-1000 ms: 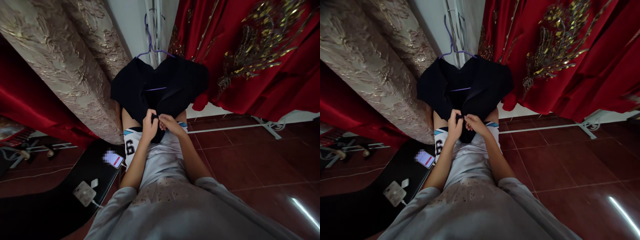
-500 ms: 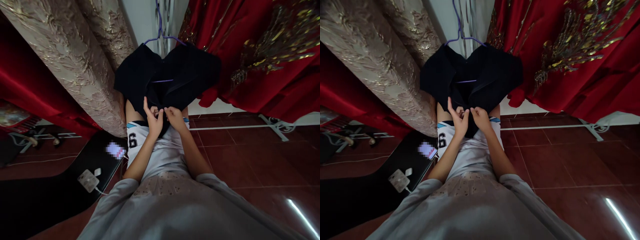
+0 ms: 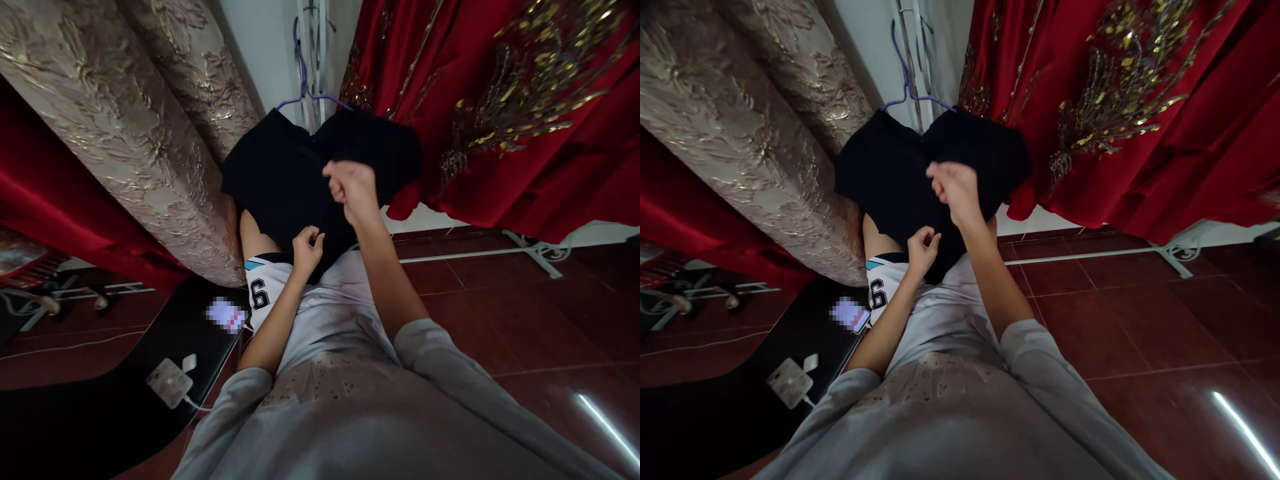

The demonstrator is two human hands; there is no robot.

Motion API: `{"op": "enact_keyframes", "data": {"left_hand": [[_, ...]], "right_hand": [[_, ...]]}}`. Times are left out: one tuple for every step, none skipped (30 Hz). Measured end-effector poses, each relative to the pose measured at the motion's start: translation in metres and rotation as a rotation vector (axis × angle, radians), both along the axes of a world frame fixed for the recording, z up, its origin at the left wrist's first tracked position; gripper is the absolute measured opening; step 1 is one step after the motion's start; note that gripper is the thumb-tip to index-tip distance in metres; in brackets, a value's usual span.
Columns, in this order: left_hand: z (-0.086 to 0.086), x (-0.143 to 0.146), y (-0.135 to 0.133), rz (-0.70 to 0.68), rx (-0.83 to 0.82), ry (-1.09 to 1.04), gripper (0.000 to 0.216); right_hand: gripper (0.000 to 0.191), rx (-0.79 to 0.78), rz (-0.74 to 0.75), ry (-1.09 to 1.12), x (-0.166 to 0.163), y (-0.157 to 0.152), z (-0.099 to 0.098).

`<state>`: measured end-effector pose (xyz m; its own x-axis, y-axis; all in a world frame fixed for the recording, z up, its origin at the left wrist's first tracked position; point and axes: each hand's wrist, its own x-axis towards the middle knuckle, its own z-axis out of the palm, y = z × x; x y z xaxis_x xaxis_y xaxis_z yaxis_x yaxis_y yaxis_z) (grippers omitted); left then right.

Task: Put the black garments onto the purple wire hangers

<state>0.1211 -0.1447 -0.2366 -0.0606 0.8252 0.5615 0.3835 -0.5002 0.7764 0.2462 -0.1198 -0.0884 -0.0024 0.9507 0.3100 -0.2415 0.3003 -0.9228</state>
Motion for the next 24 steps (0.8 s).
{"op": "enact_keyframes", "data": {"left_hand": [[-0.002,0.002,0.003,0.007,-0.001,0.069,0.020],[-0.001,0.003,0.005,-0.005,-0.012,0.136,0.022],[0.002,0.003,0.006,-0.035,-0.023,0.191,0.022],[0.010,0.003,0.007,-0.077,-0.025,0.222,0.019],[0.022,0.001,0.007,-0.123,-0.011,0.227,0.012],[0.038,-0.001,0.008,-0.161,0.026,0.205,0.001],[0.059,-0.005,0.009,-0.182,0.083,0.159,0.012],[0.082,-0.009,0.011,-0.179,0.160,0.096,0.024],[0.106,-0.012,0.013,-0.149,0.243,0.039,0.030],[0.130,-0.016,0.017,-0.108,0.309,0.007,0.033],[0.151,-0.019,0.021,-0.080,0.356,0.003,0.031],[0.170,-0.020,0.024,-0.075,0.387,0.031,0.027],[0.185,-0.021,0.027,-0.071,0.404,0.069,0.023],[0.196,-0.021,0.030,-0.075,0.408,0.113,0.020],[0.203,-0.021,0.031,-0.077,0.408,0.150,0.019],[0.208,-0.022,0.031,-0.068,0.413,0.175,0.020],[0.211,-0.025,0.032,-0.048,0.436,0.193,0.020],[0.214,-0.032,0.033,-0.010,0.489,0.198,0.020],[0.216,-0.042,0.037,0.049,0.560,0.179,0.018],[0.218,-0.055,0.042,0.119,0.622,0.122,0.015],[0.219,-0.071,0.051,0.190,0.656,0.016,0.012],[0.218,-0.089,0.060,0.247,0.644,-0.146,0.010],[0.214,-0.106,0.071,0.263,0.544,-0.369,0.016],[0.207,-0.121,0.081,0.252,0.414,-0.627,0.026]], "right_hand": [[0.030,0.062,-0.044,0.044,-0.001,0.005,0.016],[0.034,0.104,-0.065,0.063,-0.001,0.008,0.031],[0.036,0.126,-0.067,0.059,-0.002,0.009,0.043],[0.036,0.134,-0.057,0.042,-0.002,0.006,0.053],[0.034,0.134,-0.044,0.020,-0.002,0.003,0.060],[0.031,0.131,-0.038,-0.004,-0.002,-0.002,0.064],[0.029,0.127,-0.036,-0.029,-0.001,-0.006,0.068],[0.028,0.126,-0.035,-0.056,0.000,-0.009,0.070],[0.029,0.132,-0.032,-0.088,0.000,-0.011,0.071],[0.029,0.149,-0.026,-0.121,0.000,-0.010,0.072],[0.030,0.180,-0.023,-0.151,0.000,-0.008,0.071],[0.029,0.223,-0.031,-0.173,0.000,-0.004,0.070],[0.030,0.272,-0.059,-0.187,-0.002,0.000,0.066],[0.031,0.317,-0.114,-0.201,-0.004,0.005,0.060],[0.032,0.353,-0.184,-0.228,-0.006,0.009,0.052],[0.033,0.372,-0.262,-0.268,-0.009,0.013,0.042],[0.033,0.373,-0.332,-0.322,-0.013,0.015,0.030],[0.034,0.356,-0.385,-0.380,-0.017,0.015,0.018],[0.033,0.332,-0.413,-0.430,-0.021,0.014,0.005],[0.032,0.306,-0.415,-0.461,-0.026,0.011,-0.007],[0.031,0.284,-0.398,-0.466,-0.032,0.008,-0.017],[0.029,0.265,-0.365,-0.451,-0.038,0.003,-0.025],[0.028,0.253,-0.324,-0.423,-0.043,-0.001,-0.031],[0.028,0.241,-0.275,-0.387,-0.049,-0.005,-0.036]]}}
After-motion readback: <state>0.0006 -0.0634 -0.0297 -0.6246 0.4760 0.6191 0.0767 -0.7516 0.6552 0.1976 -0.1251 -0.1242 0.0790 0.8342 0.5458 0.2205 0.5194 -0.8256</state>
